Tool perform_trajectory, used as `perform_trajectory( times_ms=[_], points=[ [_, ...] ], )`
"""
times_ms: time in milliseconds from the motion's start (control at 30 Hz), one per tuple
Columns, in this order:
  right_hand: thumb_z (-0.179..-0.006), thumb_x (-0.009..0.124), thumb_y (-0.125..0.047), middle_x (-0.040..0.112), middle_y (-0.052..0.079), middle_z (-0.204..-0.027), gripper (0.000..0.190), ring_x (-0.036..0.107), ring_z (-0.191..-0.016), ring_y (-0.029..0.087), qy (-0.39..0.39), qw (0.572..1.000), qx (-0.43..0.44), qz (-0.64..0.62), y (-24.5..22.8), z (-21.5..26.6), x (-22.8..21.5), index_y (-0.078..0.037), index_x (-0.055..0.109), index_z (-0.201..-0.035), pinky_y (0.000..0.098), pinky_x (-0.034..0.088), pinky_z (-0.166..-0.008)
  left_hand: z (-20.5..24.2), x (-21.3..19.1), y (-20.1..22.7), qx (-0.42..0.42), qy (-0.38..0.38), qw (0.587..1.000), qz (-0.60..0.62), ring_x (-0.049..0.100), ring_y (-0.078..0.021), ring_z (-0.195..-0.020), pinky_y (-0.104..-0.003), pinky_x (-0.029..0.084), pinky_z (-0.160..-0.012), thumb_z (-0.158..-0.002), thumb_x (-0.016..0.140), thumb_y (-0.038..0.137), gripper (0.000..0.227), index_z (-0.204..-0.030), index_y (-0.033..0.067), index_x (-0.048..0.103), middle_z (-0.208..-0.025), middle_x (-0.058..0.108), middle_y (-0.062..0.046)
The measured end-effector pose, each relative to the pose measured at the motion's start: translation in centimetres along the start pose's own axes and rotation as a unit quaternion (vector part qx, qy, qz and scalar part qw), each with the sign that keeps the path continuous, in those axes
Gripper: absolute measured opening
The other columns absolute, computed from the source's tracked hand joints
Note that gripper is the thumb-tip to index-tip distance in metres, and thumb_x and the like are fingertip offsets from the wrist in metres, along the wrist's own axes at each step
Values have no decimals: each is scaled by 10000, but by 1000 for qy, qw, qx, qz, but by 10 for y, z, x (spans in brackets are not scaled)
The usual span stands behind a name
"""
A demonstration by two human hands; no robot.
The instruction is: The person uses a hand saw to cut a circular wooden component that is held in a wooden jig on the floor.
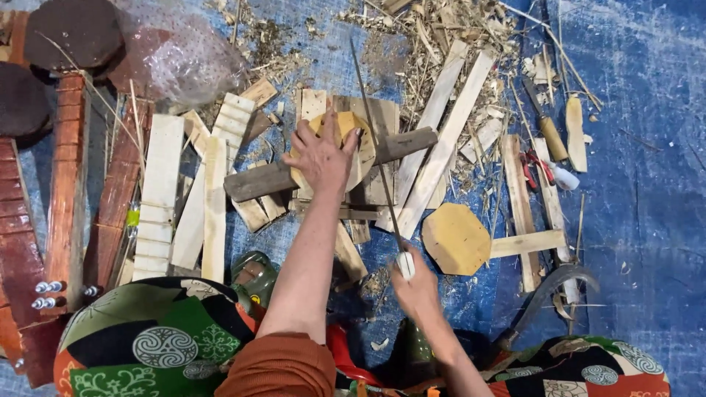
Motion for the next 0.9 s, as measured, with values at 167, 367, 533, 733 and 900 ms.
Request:
perform_trajectory(
  times_ms=[167, 367, 533, 733, 900],
  points=[
    [-891, 639, -310, 648, 354, -1276, 617, 606, -1216, 551, -7, 999, 46, 3, 37, 9, 5, -222, 526, -1491, 609, 520, -990, -2, 6, 0, 11, 16, 1000, 19, 371, -351, -1325, -671, 188, -1001, -934, 583, 693, 612, -1440, 350, 557, -1335, 431, -111],
    [-872, 662, -379, 654, 291, -1282, 649, 606, -1230, 489, 13, 1000, 7, 7, -2, -48, 13, -271, 523, -1497, 572, 510, -1002, 1, 12, -5, 24, 19, 999, 18, 371, -351, -1322, -672, 181, -1000, -927, 603, 679, 607, -1436, 350, 572, -1331, 436, -112],
    [-869, 669, -351, 643, 349, -1261, 648, 597, -1214, 538, 4, 1000, 15, -2, 15, -9, 6, -224, 539, -1491, 610, 503, -978, -1, 12, -3, 5, 7, 1000, 27, 355, -353, -1338, -680, 187, -1012, -938, 572, 710, 617, -1438, 350, 567, -1345, 419, -111],
    [-898, 625, -374, 649, 341, -1237, 622, 615, -1176, 537, 12, 999, 29, 4, 16, -29, 8, -245, 514, -1496, 615, 521, -924, -2, 13, 1, 33, 18, 999, 25, 387, -335, -1300, -647, 234, -997, -934, 562, 718, 643, -1436, 318, 568, -1298, 437, -98],
    [-925, 594, -318, 618, 343, -1306, 627, 576, -1238, 547, -1, 1000, 1, -18, -15, -38, 9, -199, 474, -1529, 631, 465, -1023, -3, 26, -5, 12, 17, 999, 28, 380, -338, -1319, -664, 218, -1002, -941, 550, 722, 651, -1441, 304, 573, -1326, 447, -103]
  ],
)
Point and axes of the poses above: each hand's wrist, its own z-axis away from the middle knuckle, its own x-axis out of the palm, y = z × x, the point moved 2 cm from there along -z, towards the middle knuckle
